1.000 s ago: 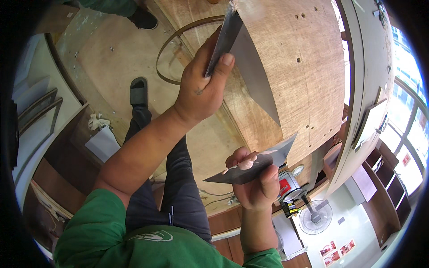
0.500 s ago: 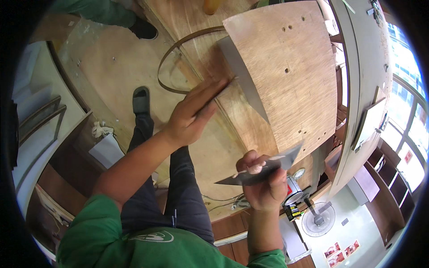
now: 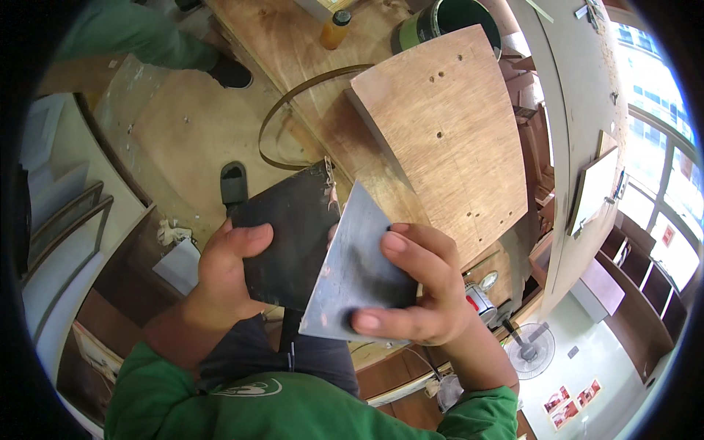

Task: The person sands the surfaces and edges of a wooden box using two pieces of sandpaper, switching between them and using their fingers to feel the smoothness of the wood.

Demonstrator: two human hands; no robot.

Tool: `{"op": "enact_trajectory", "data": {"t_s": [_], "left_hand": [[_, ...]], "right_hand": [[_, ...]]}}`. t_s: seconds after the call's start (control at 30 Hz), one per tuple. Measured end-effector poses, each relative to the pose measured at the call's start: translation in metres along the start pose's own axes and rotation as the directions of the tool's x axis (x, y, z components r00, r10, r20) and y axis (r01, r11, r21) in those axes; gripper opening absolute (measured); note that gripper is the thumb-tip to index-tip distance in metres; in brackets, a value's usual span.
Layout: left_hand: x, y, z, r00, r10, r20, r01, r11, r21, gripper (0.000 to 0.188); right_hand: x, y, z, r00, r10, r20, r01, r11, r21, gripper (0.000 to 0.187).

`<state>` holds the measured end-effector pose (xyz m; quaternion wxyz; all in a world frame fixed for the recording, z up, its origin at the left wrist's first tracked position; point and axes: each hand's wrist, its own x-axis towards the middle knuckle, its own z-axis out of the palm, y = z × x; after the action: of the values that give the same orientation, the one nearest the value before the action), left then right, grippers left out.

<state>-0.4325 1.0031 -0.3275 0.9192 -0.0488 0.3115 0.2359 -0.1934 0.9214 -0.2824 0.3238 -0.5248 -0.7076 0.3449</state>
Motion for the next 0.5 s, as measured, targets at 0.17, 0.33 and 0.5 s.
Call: {"op": "enact_trajectory", "data": {"t_s": [0.17, 0.33, 0.5], "left_hand": [[-0.015, 0.020, 0.021, 0.997, 0.052, -0.053, -0.042, 0.984, 0.172, 0.062], [-0.026, 0.051, 0.018, 0.997, 0.071, 0.009, -0.071, 0.977, 0.199, 0.062], [-0.021, 0.082, 0.004, 0.999, 0.028, -0.035, -0.016, 0.948, 0.319, 0.058]], "right_hand": [[0.023, 0.001, -0.002, 0.983, -0.185, -0.015, 0.173, 0.942, -0.287, 0.043], [0.033, -0.004, -0.026, 0.997, -0.051, 0.059, 0.074, 0.864, -0.498, 0.040], [0.064, -0.020, -0.046, 0.985, -0.143, 0.097, 0.172, 0.873, -0.457, 0.039]]}}
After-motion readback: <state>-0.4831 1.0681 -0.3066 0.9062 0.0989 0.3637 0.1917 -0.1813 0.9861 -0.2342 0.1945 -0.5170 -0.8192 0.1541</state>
